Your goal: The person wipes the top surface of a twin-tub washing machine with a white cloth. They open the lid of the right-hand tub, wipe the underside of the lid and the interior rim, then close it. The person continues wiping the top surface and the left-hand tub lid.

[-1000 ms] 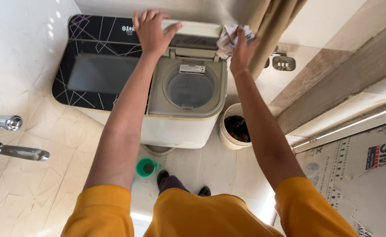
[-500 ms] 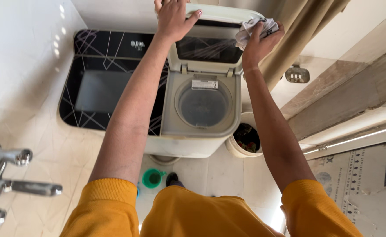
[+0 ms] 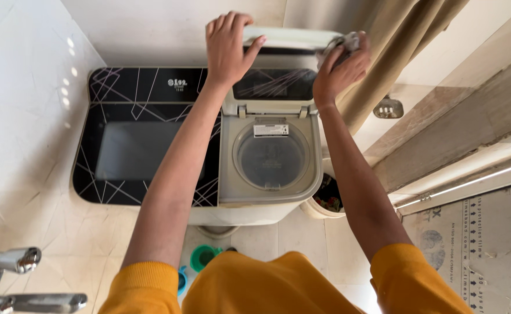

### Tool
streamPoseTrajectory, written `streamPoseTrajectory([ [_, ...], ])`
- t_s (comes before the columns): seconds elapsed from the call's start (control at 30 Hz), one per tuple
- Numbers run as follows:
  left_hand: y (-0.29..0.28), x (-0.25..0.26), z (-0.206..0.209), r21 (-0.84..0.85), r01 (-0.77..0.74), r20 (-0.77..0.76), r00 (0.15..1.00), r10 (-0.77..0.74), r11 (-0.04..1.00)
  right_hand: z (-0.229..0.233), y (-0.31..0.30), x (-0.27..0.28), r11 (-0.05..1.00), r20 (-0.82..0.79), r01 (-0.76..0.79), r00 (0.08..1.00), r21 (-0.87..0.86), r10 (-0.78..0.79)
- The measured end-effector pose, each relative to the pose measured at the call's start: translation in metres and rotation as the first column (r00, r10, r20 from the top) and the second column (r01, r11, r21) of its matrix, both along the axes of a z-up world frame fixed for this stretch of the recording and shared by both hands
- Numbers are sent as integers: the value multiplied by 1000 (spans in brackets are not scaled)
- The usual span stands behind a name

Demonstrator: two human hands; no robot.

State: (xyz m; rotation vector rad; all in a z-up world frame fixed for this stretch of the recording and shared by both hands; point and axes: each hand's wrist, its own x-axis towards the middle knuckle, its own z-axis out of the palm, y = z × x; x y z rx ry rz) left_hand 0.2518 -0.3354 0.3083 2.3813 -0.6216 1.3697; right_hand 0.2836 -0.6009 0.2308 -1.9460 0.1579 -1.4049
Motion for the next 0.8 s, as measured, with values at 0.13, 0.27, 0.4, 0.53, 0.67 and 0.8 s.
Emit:
streamPoseTrajectory([
  [0.13,14,6,-15,-229,-31,157,985,69,973,18,3,1,964,80,-162,980,-211,182],
  [0.27,32,19,-26,-811,-19,-106,988,-115,584,40,38,-19,881,63,-328,927,-342,370],
  [0.4,30,37,-39,-930,-18,-177,898,-403,368,68,109,-38,784,13,-426,875,-452,483],
  [0.53,35,41,-49,-950,196,28,828,-560,243,92,175,-54,761,-14,-459,860,-460,510],
  [0.67,49,33,-37,-806,182,-128,875,-467,562,90,170,-49,781,3,-334,919,-528,395],
  [0.8,46,27,-30,-810,267,-95,818,-568,521,65,89,-15,829,14,-340,922,-444,386],
])
